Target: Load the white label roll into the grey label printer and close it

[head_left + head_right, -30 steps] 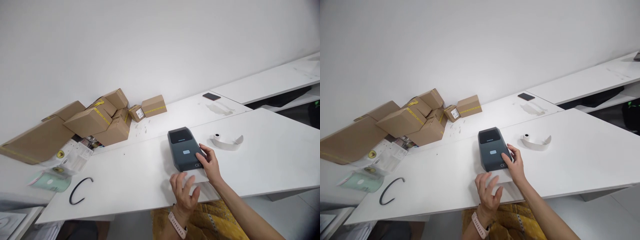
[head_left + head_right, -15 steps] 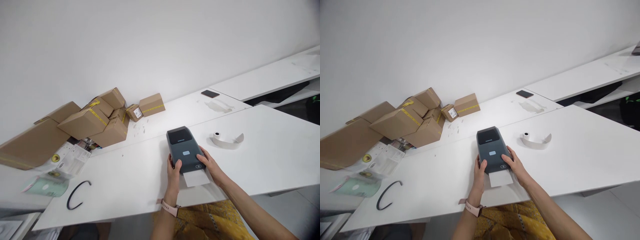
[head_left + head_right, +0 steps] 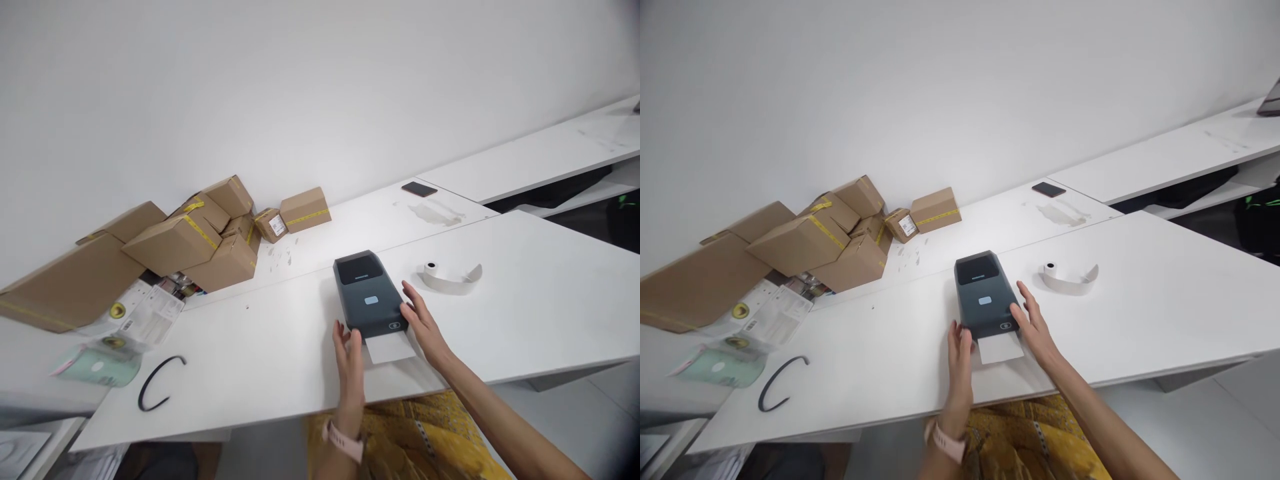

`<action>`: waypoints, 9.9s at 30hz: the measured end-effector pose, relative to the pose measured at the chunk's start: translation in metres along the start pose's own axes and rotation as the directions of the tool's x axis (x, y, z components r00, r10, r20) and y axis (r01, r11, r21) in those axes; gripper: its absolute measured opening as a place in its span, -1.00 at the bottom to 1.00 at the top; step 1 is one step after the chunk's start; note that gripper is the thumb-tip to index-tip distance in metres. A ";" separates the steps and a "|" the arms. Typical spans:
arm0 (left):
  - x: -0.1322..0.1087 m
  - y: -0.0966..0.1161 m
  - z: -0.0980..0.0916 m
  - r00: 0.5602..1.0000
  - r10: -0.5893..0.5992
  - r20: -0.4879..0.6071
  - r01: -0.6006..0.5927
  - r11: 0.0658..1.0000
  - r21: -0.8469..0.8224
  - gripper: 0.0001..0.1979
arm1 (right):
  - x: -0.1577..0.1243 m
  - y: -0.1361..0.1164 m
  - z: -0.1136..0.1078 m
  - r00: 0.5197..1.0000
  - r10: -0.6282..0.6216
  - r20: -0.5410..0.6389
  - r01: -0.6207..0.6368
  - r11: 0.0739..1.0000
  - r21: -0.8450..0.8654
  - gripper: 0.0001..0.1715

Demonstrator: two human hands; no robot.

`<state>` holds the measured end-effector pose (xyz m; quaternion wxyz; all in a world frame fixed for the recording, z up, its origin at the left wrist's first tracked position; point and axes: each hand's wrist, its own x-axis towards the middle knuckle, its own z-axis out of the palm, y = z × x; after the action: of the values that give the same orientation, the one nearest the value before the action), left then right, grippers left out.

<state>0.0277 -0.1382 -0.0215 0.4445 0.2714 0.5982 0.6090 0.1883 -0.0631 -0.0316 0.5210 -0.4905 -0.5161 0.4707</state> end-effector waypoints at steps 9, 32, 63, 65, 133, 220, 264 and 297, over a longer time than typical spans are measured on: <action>-0.050 -0.006 0.027 0.926 -0.316 0.206 0.332 0.942 -0.049 -0.31 | -0.017 -0.004 -0.009 0.909 -0.370 0.194 0.414 0.860 -0.300 -0.44; -0.044 -0.018 0.041 0.946 -0.282 0.157 0.290 0.957 -0.029 -0.43 | -0.020 -0.010 -0.004 0.896 -0.425 0.126 0.439 0.812 -0.384 -0.53; 0.018 0.019 0.012 0.981 0.071 0.183 -0.008 0.945 -0.327 -0.40 | 0.010 -0.016 0.012 0.726 -0.593 0.348 0.633 0.379 -0.675 -0.58; 0.018 0.016 0.014 0.982 0.069 0.173 -0.009 0.946 -0.324 -0.41 | 0.011 -0.016 0.013 0.729 -0.594 0.339 0.627 0.382 -0.679 -0.61; 0.010 -0.002 0.014 0.979 0.132 0.155 -0.121 0.989 -0.080 -0.24 | 0.029 -0.023 0.034 0.995 0.013 -0.103 -0.034 0.978 -0.204 -0.07; 0.133 0.041 0.040 0.928 0.341 0.150 -0.327 0.551 0.768 -0.55 | 0.134 -0.051 0.068 0.689 0.012 0.725 0.689 0.300 -0.660 -0.06; 0.127 0.044 0.037 0.942 0.265 0.208 -0.334 0.664 0.669 -0.40 | 0.102 -0.112 -0.112 0.765 -0.034 0.643 0.465 0.720 -0.515 0.00; 0.127 0.042 0.038 0.938 0.292 0.188 -0.336 0.631 0.699 -0.41 | 0.196 -0.026 -0.166 0.907 0.047 0.419 0.253 0.735 -0.629 -0.56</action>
<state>-0.0067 -0.0044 -0.0008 0.2054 0.5409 0.7194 0.3843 0.3590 0.1266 0.0116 0.2158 -0.5053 -0.7742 0.3142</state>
